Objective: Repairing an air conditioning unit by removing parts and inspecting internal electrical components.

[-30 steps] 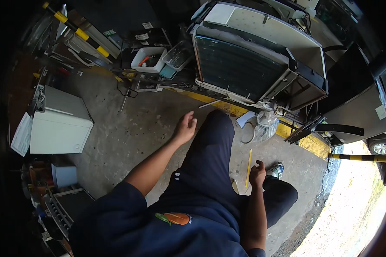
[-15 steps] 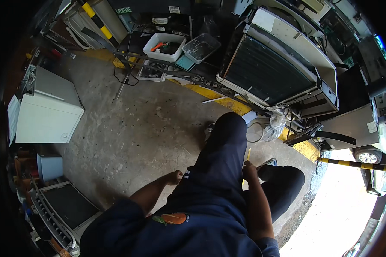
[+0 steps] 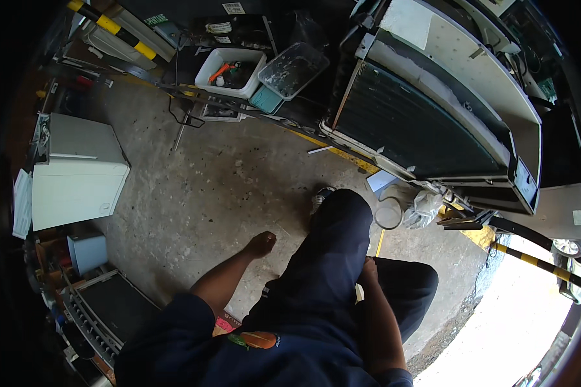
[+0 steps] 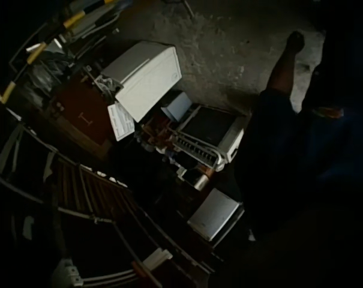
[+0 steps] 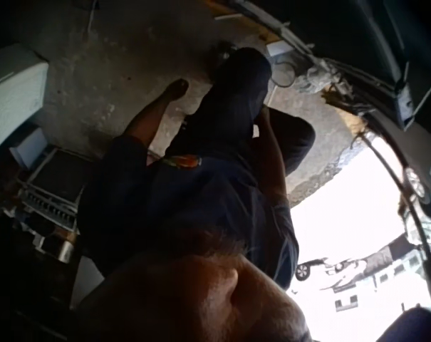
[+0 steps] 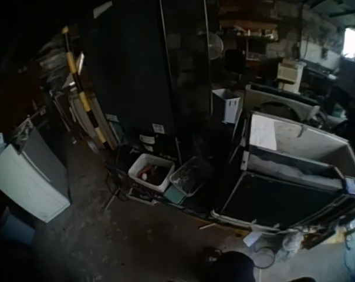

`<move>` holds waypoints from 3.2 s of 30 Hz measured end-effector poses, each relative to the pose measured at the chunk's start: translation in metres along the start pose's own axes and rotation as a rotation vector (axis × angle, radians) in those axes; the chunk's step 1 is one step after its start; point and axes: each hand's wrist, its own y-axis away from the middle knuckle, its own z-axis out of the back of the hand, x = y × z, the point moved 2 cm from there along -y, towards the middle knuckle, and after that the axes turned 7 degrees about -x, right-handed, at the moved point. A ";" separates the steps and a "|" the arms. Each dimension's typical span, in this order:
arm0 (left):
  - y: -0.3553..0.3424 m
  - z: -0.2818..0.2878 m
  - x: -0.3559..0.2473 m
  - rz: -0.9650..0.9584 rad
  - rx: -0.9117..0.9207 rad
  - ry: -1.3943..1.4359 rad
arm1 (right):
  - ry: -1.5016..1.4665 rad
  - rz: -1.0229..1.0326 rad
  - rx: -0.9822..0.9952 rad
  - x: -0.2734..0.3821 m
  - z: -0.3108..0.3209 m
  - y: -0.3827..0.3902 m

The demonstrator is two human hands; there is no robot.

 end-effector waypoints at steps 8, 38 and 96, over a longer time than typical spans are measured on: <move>0.043 -0.017 -0.040 0.139 0.135 -0.110 | 0.244 0.202 0.249 0.015 0.011 -0.022; -0.019 0.394 -0.135 -0.376 -0.355 0.280 | -0.401 0.680 0.235 0.550 0.136 0.167; -0.057 0.431 -0.257 -0.496 -0.316 0.104 | -0.796 0.711 -0.228 0.597 0.143 0.123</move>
